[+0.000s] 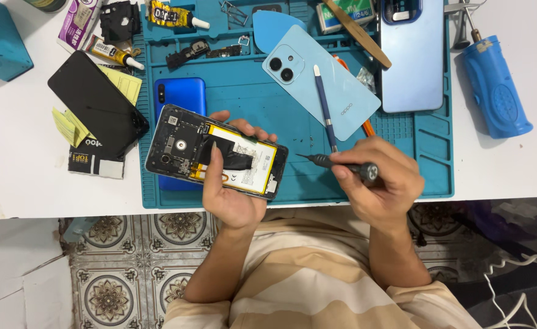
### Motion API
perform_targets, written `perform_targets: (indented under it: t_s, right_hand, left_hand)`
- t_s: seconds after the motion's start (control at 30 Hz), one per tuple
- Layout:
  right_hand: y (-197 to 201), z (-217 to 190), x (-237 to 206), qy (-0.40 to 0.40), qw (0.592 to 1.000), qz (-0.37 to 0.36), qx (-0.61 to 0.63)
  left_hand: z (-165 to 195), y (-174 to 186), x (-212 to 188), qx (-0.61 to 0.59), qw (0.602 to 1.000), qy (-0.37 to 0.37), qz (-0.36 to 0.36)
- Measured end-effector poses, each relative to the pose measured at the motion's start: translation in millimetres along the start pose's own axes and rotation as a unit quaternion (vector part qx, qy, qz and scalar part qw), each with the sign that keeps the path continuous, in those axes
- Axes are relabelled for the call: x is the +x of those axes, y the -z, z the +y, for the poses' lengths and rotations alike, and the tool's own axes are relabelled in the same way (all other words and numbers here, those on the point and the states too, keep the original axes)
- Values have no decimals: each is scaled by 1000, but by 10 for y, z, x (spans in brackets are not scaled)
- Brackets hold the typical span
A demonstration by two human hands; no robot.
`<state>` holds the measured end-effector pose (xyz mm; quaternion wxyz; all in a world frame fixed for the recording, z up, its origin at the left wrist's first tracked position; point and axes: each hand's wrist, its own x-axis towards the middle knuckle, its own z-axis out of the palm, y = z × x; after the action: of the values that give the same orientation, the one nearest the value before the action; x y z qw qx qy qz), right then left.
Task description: The person uses a screwdriver to remove screws from the internal frame of a disassembled smartphone. They then detach the back cover and set it aside on the workbench.
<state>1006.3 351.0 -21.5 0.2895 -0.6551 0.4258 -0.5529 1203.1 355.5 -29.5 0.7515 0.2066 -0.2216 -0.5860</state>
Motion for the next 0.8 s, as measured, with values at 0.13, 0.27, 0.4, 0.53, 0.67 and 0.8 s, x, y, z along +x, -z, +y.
perform_targets:
  t_s: [0.13, 0.27, 0.4, 0.53, 0.67, 0.8]
  right_hand:
    - [-34, 19, -24, 25, 1000, 1, 14]
    - [-32, 1, -3, 23, 998, -50, -2]
    - [-52, -23, 45, 3, 998, -67, -13]
    - [-69, -64, 71, -36, 997, -65, -11]
    - [-126, -91, 77, -115, 993, -15, -26]
    - [-161, -49, 107, -11, 992, -24, -122]
  left_hand:
    - [-15, 11, 0, -2, 1000, 3, 3]
    - [-11, 7, 7, 1, 1000, 6, 6]
    - [6, -4, 14, 16, 1000, 7, 8]
    - [7, -17, 9, 27, 1000, 12, 7]
    - [-3, -36, 0, 57, 998, -5, -3]
    - [-28, -58, -6, 83, 996, -17, -13]
